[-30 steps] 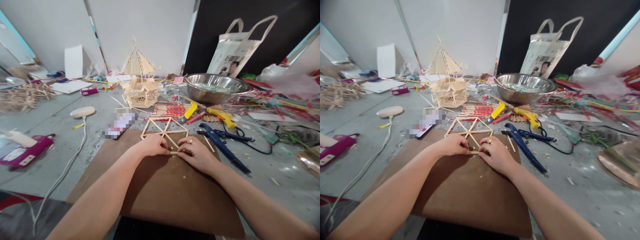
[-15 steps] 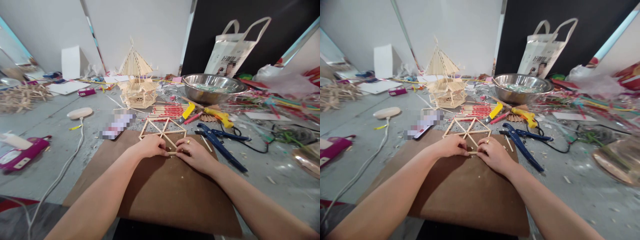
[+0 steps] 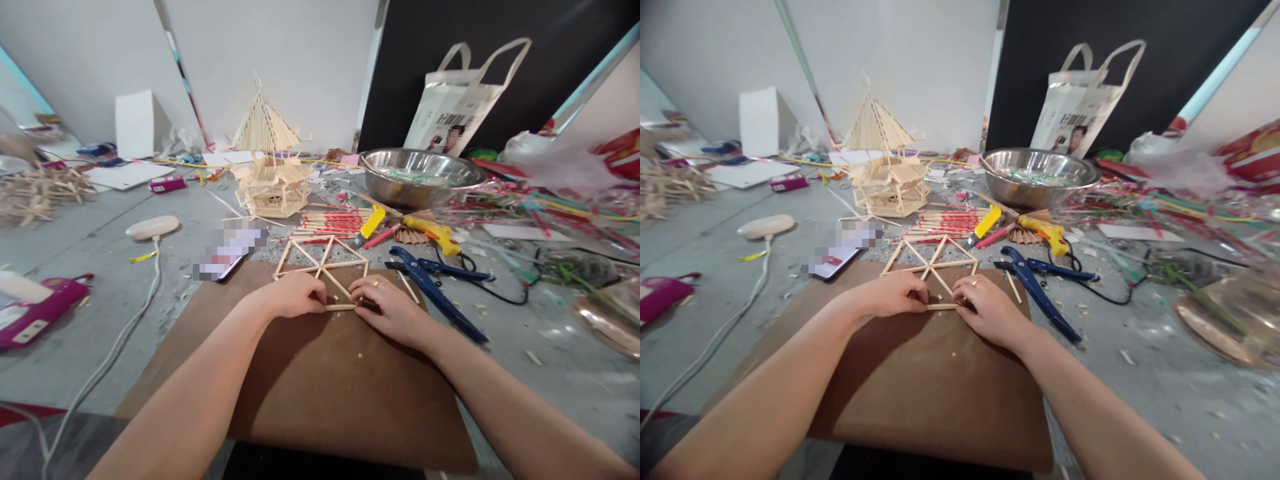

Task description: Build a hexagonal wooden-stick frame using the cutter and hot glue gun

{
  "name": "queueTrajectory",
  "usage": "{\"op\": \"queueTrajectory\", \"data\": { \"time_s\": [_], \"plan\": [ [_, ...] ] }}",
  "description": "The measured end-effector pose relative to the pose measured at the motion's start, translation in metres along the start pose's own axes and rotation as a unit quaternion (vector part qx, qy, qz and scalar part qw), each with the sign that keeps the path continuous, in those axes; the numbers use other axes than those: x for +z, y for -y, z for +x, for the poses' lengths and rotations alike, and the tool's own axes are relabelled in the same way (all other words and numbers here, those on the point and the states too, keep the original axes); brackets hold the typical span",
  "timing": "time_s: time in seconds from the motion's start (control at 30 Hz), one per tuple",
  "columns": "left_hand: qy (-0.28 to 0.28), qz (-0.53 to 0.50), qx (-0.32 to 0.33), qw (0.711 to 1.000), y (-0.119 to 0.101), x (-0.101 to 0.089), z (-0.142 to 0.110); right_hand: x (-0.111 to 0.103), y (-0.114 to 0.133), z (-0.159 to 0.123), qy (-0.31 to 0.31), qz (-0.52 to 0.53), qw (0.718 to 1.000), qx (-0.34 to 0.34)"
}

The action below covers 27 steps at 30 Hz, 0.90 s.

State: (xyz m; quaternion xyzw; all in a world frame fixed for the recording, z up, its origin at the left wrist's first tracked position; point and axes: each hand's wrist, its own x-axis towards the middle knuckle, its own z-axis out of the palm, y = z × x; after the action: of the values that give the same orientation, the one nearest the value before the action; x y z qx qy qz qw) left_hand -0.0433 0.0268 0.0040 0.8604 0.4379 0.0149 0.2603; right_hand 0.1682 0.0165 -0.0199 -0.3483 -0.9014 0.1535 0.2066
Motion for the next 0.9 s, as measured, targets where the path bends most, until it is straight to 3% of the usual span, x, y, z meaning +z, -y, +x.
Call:
{"op": "queueTrajectory", "data": {
  "time_s": [0.73, 0.9],
  "plan": [
    [0.007, -0.055, -0.052, 0.997, -0.001, -0.001, 0.001, 0.000, 0.001, 0.003, 0.019, -0.011, 1.000, 0.009],
    [-0.009, -0.088, -0.029, 0.996, 0.008, -0.005, 0.000, -0.001, 0.002, 0.003, 0.019, -0.010, 1.000, 0.013]
  ]
}}
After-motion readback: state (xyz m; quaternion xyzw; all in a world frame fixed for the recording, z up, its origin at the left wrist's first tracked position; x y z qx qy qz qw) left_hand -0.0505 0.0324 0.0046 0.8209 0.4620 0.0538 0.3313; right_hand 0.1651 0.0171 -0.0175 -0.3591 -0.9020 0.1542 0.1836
